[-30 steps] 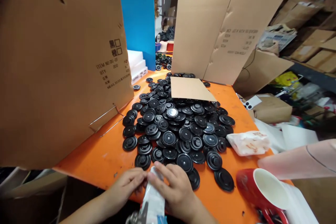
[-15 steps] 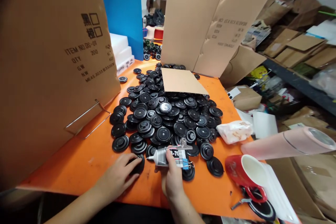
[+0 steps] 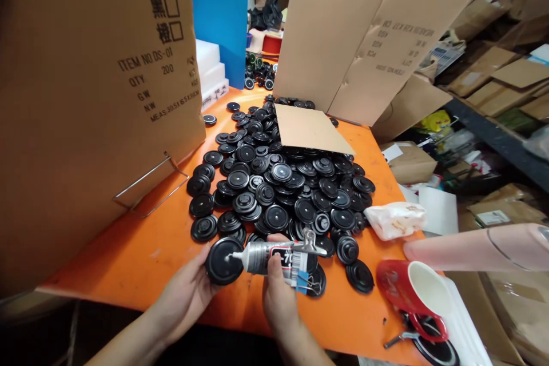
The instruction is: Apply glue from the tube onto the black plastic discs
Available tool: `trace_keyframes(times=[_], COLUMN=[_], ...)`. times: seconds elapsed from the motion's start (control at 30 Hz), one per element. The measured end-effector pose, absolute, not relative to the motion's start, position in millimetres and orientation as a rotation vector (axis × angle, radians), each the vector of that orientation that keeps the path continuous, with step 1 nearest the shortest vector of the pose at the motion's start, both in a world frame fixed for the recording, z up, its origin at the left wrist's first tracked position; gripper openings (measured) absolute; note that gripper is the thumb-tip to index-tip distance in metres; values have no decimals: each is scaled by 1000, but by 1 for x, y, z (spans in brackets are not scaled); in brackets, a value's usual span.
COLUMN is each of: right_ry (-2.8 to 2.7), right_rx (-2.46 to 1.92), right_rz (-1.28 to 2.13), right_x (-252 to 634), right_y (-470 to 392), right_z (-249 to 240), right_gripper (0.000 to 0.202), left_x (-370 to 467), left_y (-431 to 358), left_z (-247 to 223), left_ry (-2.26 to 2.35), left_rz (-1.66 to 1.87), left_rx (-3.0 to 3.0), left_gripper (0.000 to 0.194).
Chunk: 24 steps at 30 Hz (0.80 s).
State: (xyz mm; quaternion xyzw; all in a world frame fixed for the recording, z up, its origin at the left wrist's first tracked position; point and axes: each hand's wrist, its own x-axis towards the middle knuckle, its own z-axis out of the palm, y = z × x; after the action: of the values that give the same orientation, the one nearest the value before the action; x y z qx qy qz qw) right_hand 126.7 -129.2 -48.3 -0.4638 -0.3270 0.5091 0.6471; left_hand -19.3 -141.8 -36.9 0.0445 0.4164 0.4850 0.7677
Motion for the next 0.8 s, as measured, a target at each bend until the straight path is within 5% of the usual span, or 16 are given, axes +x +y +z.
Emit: trace_keyframes(times=[0.5,0.67,0.8], right_ry=[75,16,-289], right_rx=[-908,-954,-1053], right_rz=[1876,1866,1551], right_x=[117,116,115], right_y=[-119,-120,-125], right_z=[-23,-24,-30], right_gripper=[24,24,25], left_x=[-16,-16,-17], left_y=[-153,-155,-156], left_z=[-23,-23,-26], left_ry=[789,821,861], left_rz=[1034,1030,1051], left_rx=[238,247,240], left_gripper=[38,36,34])
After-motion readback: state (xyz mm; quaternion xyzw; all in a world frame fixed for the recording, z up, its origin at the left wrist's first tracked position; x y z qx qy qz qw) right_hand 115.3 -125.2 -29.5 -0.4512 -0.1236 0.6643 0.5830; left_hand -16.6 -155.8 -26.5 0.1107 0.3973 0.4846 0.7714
